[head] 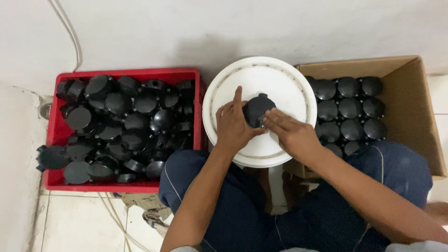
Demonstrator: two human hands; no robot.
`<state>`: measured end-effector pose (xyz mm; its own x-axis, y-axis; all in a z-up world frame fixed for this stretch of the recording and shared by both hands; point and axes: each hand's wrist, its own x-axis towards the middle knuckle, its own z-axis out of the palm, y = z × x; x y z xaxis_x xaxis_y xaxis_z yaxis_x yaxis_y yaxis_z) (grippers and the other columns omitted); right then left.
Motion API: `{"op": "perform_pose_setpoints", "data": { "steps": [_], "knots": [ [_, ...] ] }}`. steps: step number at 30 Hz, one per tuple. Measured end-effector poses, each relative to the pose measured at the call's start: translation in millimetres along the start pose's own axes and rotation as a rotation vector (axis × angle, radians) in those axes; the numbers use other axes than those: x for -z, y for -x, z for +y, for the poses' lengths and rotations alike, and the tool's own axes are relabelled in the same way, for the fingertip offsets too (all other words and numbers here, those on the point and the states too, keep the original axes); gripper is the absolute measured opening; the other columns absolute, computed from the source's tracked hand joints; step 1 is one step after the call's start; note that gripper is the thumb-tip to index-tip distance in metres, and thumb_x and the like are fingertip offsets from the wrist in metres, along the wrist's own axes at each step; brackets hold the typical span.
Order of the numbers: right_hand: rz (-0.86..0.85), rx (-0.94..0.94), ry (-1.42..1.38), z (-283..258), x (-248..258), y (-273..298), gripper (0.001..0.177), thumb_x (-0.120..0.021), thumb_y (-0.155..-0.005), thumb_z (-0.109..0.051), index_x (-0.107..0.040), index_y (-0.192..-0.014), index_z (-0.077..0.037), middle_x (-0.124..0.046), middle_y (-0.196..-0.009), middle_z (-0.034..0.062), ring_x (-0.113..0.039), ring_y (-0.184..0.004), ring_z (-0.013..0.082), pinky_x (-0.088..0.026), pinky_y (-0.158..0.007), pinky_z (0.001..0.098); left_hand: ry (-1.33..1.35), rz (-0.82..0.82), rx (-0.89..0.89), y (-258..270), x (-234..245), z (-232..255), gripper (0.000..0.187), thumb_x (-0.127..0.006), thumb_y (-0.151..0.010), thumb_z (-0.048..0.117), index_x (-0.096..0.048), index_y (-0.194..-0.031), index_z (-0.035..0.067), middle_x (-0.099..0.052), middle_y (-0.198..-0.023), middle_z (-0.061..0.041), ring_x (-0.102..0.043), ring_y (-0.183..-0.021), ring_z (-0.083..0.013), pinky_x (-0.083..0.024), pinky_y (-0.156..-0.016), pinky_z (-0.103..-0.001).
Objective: Cleaning black plastic components with a cloth and sorting them into a cardboard box
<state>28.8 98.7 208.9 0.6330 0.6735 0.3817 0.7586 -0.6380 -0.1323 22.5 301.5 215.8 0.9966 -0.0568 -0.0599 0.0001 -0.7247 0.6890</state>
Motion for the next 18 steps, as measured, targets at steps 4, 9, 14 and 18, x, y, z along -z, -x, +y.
{"op": "perform_pose_setpoints", "data": {
  "steps": [4, 9, 14, 18],
  "knots": [
    [0.048, -0.082, 0.05, 28.6, -21.9, -11.7, 0.037, -0.053, -0.091, -0.007, -0.068, -0.124, -0.018, -0.071, -0.118, 0.0025, -0.065, -0.117, 0.0211, -0.056, -0.089, 0.0291, -0.005, 0.009, -0.01, -4.9, 0.2, -0.6, 0.124, -0.087, -0.066, 0.041, -0.01, -0.157, 0.005, -0.061, -0.131, -0.016, -0.043, -0.133, -0.0418, -0.019, -0.113, -0.059],
    [0.104, -0.144, 0.063, 30.4, -37.9, -8.1, 0.039, -0.059, -0.088, -0.003, -0.071, -0.123, -0.016, -0.073, -0.115, 0.0029, -0.068, -0.11, 0.0197, -0.056, -0.084, 0.0266, -0.004, 0.003, -0.02, -0.2, -3.0, -3.5, 0.124, -0.088, -0.067, 0.04, -0.011, -0.156, 0.004, -0.06, -0.131, -0.019, -0.041, -0.133, -0.0427, -0.021, -0.113, -0.06],
    [0.057, -0.132, 0.053, 32.4, -15.6, -21.1, 0.038, -0.061, -0.086, -0.004, -0.071, -0.121, -0.015, -0.073, -0.111, 0.0052, -0.069, -0.108, 0.0225, -0.057, -0.083, 0.0306, 0.001, -0.014, 0.01, -12.6, -3.6, -1.9, 0.126, -0.088, -0.066, 0.045, -0.011, -0.156, 0.002, -0.06, -0.131, -0.02, -0.042, -0.133, -0.0443, -0.023, -0.111, -0.062],
    [0.104, -0.128, 0.044, 23.8, -22.6, -17.5, 0.035, -0.058, -0.09, -0.007, -0.07, -0.123, -0.013, -0.072, -0.114, 0.0072, -0.066, -0.115, 0.0241, -0.055, -0.092, 0.0335, -0.055, -0.055, -0.002, -9.4, -7.2, -10.7, 0.131, -0.089, -0.062, 0.046, -0.009, -0.156, 0.002, -0.059, -0.134, -0.018, -0.04, -0.133, -0.0442, -0.023, -0.111, -0.061]
  ]
}}
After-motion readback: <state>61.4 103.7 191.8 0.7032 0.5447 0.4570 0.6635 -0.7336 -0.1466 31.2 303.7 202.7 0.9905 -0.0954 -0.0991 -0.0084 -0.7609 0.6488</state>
